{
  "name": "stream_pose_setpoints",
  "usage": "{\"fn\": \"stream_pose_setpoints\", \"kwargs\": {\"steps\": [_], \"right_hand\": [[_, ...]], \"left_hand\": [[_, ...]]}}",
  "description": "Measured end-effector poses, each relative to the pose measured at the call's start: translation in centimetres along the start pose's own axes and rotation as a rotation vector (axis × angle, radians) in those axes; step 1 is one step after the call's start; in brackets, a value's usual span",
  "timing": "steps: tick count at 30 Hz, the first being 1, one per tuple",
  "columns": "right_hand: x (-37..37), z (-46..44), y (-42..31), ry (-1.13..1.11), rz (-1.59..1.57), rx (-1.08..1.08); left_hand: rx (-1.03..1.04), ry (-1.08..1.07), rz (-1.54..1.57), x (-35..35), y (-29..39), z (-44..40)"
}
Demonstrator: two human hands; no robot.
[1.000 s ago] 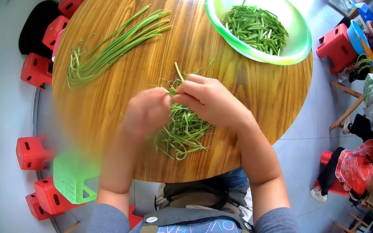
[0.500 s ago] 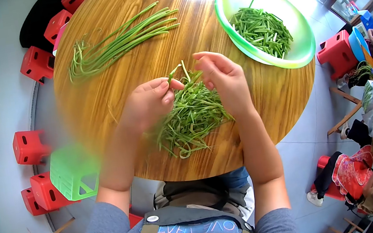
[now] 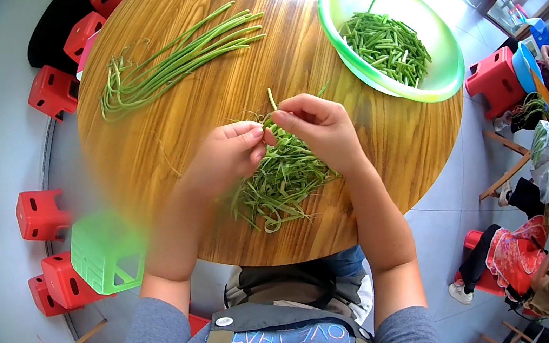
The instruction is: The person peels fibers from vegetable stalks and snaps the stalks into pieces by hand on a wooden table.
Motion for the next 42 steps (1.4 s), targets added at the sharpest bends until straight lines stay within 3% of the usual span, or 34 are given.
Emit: {"fn": "stream_pose_setpoints", "kwargs": {"steps": [2,10,13,16,18,20,25,31,34,37,38,42], "right_hand": [[0.4,0.3,-1.1,0.016,0.203,-0.325],[2.6,2.0,-2.8,0.07,0.619,-0.877],[2.5,2.1,-2.8,0.092,0.562,-0.802],[2.2,2.0,-2.5,0.09,0.482,-0.736],[1.7,1.8,-2.2,0.078,0.369,-0.647],[1.5,1.6,-2.6,0.029,0.347,-0.69],[1.9,1.9,-2.4,0.022,0.438,-0.724],[2.9,2.9,-2.5,-0.087,0.203,-0.786],[3.7,3.4,-2.6,-0.291,0.069,-0.497],[3.6,3.5,-2.5,-0.525,-0.068,-0.174],[3.4,3.6,-1.8,-0.584,-0.146,0.03],[2.2,3.5,-2.5,-0.609,-0.364,0.054]], "left_hand": [[-0.014,0.05,0.062,-0.3,-0.1,-0.2],[0.111,0.222,0.118,-1.0,-0.7,-1.1],[0.167,0.279,-0.08,-0.3,-0.2,-0.6],[0.12,0.124,-0.063,0.7,0.2,0.0],[0.027,0.141,0.136,0.5,-0.4,-0.1],[-0.024,0.148,0.281,0.2,-1.2,-0.3],[0.001,0.201,0.278,-0.3,-0.8,-0.3],[0.004,0.204,0.397,-2.1,-0.6,-1.0],[0.004,0.249,0.627,-2.3,0.9,-0.9],[0.053,0.102,0.67,-4.7,1.4,-1.4],[0.119,0.193,0.643,-5.4,1.5,-1.4],[0.211,0.286,0.648,-7.5,2.0,-1.6]]}}
Point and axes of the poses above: each hand's wrist, its own z-axis away from the middle knuckle, its own x-axis out of the palm, y = z × x, the point moved 6 cm from there along -z, towards the middle knuckle, and after that the axes turned 10 degrees about y, right-handed, at the moved point
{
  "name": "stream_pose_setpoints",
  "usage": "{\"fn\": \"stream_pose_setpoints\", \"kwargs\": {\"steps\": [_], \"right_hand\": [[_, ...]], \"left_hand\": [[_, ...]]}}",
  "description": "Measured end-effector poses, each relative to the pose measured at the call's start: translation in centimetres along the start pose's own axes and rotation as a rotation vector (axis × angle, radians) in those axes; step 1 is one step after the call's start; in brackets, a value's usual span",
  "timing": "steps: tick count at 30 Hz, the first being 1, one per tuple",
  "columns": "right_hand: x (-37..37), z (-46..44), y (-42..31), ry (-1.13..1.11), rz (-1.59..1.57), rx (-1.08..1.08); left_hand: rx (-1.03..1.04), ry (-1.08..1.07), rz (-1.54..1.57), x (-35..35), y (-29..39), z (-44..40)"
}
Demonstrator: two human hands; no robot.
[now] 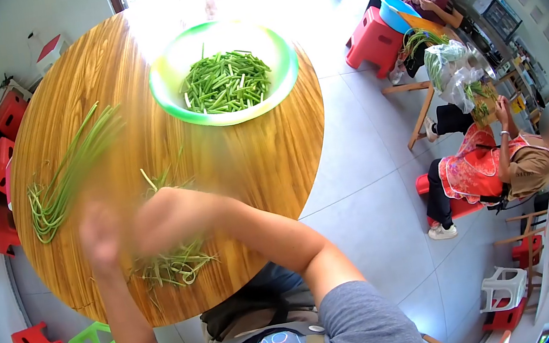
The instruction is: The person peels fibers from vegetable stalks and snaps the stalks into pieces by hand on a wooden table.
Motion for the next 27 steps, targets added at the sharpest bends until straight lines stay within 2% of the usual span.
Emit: {"fn": "stream_pose_setpoints", "kwargs": {"steps": [4,7,8,11,14,17,20,22,23,24,25,26,27], "right_hand": [[-1.0,-0.2,0.8,0.061,0.082,0.14],[-1.2,-0.8,-0.4,0.177,0.736,-0.32],[-1.3,-0.8,0.1,0.176,0.814,-0.458],[-1.9,-0.9,2.3,0.115,0.813,-0.067],[-1.6,-1.1,0.9,0.169,0.832,-0.48],[-1.6,-1.1,0.9,0.129,0.773,-0.233],[-1.7,-1.4,0.8,0.185,0.733,0.114],[-2.3,-1.2,0.2,0.382,0.51,-0.06],[-2.6,-1.2,0.4,0.465,0.383,-0.144],[-3.2,-1.5,0.8,0.495,0.459,-0.219],[-3.8,-1.6,1.0,0.593,0.52,-0.192],[-4.7,-1.6,1.6,0.655,0.527,-0.262],[-4.8,-1.2,1.9,0.693,0.369,-0.089]], "left_hand": [[-0.064,-0.117,0.023,0.7,0.2,0.3],[-0.053,-0.191,-0.099,2.6,-0.9,2.0],[-0.054,-0.208,-0.129,3.1,-1.3,2.4],[-0.038,-0.231,-0.217,3.9,-2.1,3.1],[-0.009,-0.212,-0.272,3.9,-2.7,3.3],[-0.027,-0.203,-0.273,3.7,-3.2,3.2],[-0.024,-0.214,-0.292,4.3,-3.3,3.6],[-0.061,-0.202,-0.247,4.2,-3.3,3.5],[0.03,-0.165,-0.376,4.2,-3.2,3.7],[0.091,-0.126,-0.489,4.3,-2.8,4.0],[0.092,-0.135,-0.554,4.9,-3.0,4.6],[0.067,-0.158,-0.594,5.5,-3.5,5.3],[0.044,-0.177,-0.625,5.9,-3.8,5.7]]}}
Point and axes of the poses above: each hand's wrist, its own z-axis away from the middle knuckle, its own x-axis out of the palm, y = z × x, the point moved 6 cm from there along -z, towards the middle knuckle, and after that the axes turned 10 degrees about y, right-handed, at the moved point
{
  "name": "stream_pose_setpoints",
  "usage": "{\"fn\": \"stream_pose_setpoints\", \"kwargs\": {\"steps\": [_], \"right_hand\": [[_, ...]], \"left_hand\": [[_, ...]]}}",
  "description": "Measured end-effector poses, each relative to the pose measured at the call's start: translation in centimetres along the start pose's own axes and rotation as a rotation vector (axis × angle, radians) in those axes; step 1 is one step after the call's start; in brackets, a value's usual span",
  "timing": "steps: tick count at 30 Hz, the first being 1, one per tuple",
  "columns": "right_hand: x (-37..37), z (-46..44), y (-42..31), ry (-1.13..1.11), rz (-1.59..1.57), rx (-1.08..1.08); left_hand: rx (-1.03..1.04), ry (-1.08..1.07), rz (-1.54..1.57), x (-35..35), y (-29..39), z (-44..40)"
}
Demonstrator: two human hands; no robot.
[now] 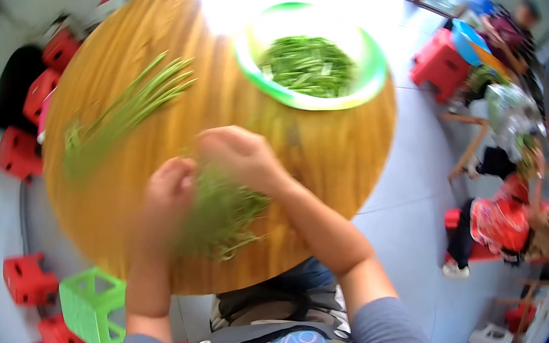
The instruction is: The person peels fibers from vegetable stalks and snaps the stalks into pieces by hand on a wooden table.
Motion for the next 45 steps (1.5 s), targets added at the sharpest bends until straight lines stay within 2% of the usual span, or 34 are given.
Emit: {"fn": "stream_pose_setpoints", "kwargs": {"steps": [3,5,6,10,11,21,24,27,31,35,37,39,40,42,45], "right_hand": [[0.8,0.4,-0.1,-0.079,-0.141,0.266],[1.7,0.4,-0.1,-0.144,-0.162,0.104],[2.0,0.4,-0.3,-0.163,-0.171,0.021],[1.3,0.5,-0.1,-0.057,-0.264,0.22],[0.5,0.3,0.2,0.008,-0.126,0.245],[-0.1,0.0,0.3,0.021,-0.13,0.205],[0.3,0.1,-1.0,0.031,0.045,-0.091],[2.4,2.4,-3.8,-0.026,0.322,-0.725],[3.5,3.5,-4.4,-0.034,0.42,-0.909],[4.2,4.7,-5.1,-0.098,0.368,-0.972],[4.5,5.0,-5.9,-0.088,0.33,-0.91],[3.2,4.1,-5.6,-0.052,0.263,-0.791],[2.6,3.1,-5.4,-0.046,0.207,-0.611],[0.7,1.3,-1.8,-0.059,-0.107,-0.029],[-1.9,-0.1,-1.4,0.074,-0.181,0.043]], "left_hand": [[-0.056,-0.091,0.062,0.9,-0.9,0.1],[0.018,-0.092,-0.027,0.5,-2.4,-0.9],[-0.008,-0.117,-0.028,0.5,-2.2,-0.8],[-0.18,-0.143,0.147,0.9,-2.6,-0.5],[-0.196,-0.142,0.13,1.0,-2.5,-0.4],[-0.239,-0.161,0.117,0.5,-3.0,-0.6],[-0.201,-0.115,0.064,0.1,-3.0,-0.8],[-0.138,-0.043,0.077,-0.3,-2.7,-0.9],[-0.1,0.008,0.068,-0.7,-2.6,-0.8],[-0.091,0.048,0.119,-0.8,-2.8,-1.2],[-0.029,0.075,0.163,-0.9,-2.7,-1.8],[-0.094,0.02,0.233,-0.8,-2.1,-1.8],[-0.128,-0.009,0.27,-0.6,-1.8,-1.6],[-0.16,-0.063,0.264,-0.4,-1.6,-1.3],[-0.176,-0.125,0.248,-0.1,-1.7,-1.2]]}}
Point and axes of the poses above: each hand's wrist, its own z-axis away from the middle knuckle, its own x-axis out of the palm, y = z × x, the point moved 6 cm from there along -z, towards the middle knuckle, and after that the axes turned 10 degrees about y, right-handed, at the moved point
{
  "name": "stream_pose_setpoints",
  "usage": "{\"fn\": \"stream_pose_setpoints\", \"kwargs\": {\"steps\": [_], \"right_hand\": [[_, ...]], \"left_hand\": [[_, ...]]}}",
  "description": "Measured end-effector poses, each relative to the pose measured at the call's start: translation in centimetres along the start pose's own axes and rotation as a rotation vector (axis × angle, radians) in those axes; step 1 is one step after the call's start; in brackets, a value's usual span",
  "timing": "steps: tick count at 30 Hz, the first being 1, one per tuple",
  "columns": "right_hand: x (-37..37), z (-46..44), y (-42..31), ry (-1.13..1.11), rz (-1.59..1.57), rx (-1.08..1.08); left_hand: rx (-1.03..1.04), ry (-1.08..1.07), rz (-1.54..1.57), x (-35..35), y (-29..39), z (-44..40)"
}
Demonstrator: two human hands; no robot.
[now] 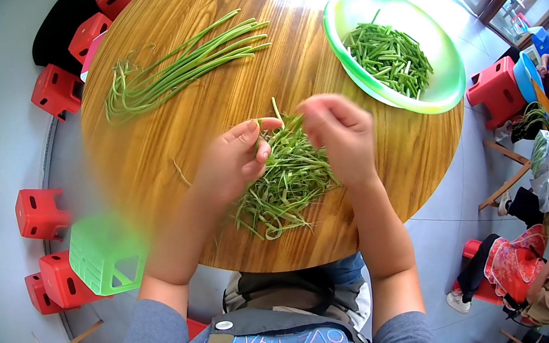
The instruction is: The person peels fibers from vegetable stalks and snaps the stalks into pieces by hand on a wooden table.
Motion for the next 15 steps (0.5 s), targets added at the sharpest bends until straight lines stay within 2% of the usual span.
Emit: {"fn": "stream_pose_setpoints", "kwargs": {"steps": [3,4,7,11,14,15], "right_hand": [[-2.3,-0.8,-1.4,0.499,-0.496,-0.068],[-2.7,-0.9,-0.9,0.546,-0.534,0.005],[-1.0,-1.4,1.4,0.142,-0.503,0.23],[3.3,1.0,1.6,-0.192,-0.013,0.282],[3.5,1.0,1.6,-0.283,-0.135,0.21],[3.2,0.9,1.8,-0.25,-0.112,0.203]], "left_hand": [[-0.008,-0.015,0.001,0.0,-0.3,-0.1],[-0.001,-0.01,0.007,0.1,-0.3,-0.1],[0.019,-0.033,-0.041,0.3,-0.2,0.0],[0.043,-0.09,-0.089,0.2,-0.5,0.0],[0.03,-0.103,-0.155,0.0,-0.7,-0.1],[0.022,-0.099,-0.133,0.1,-0.7,-0.1]]}}
Point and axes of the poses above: each hand's wrist, its own z-axis away from the middle knuckle, its own x-axis out of the palm, y = z × x, the point moved 6 cm from there along -z, towards the middle knuckle, and after that the axes turned 10 degrees about y, right-handed, at the moved point
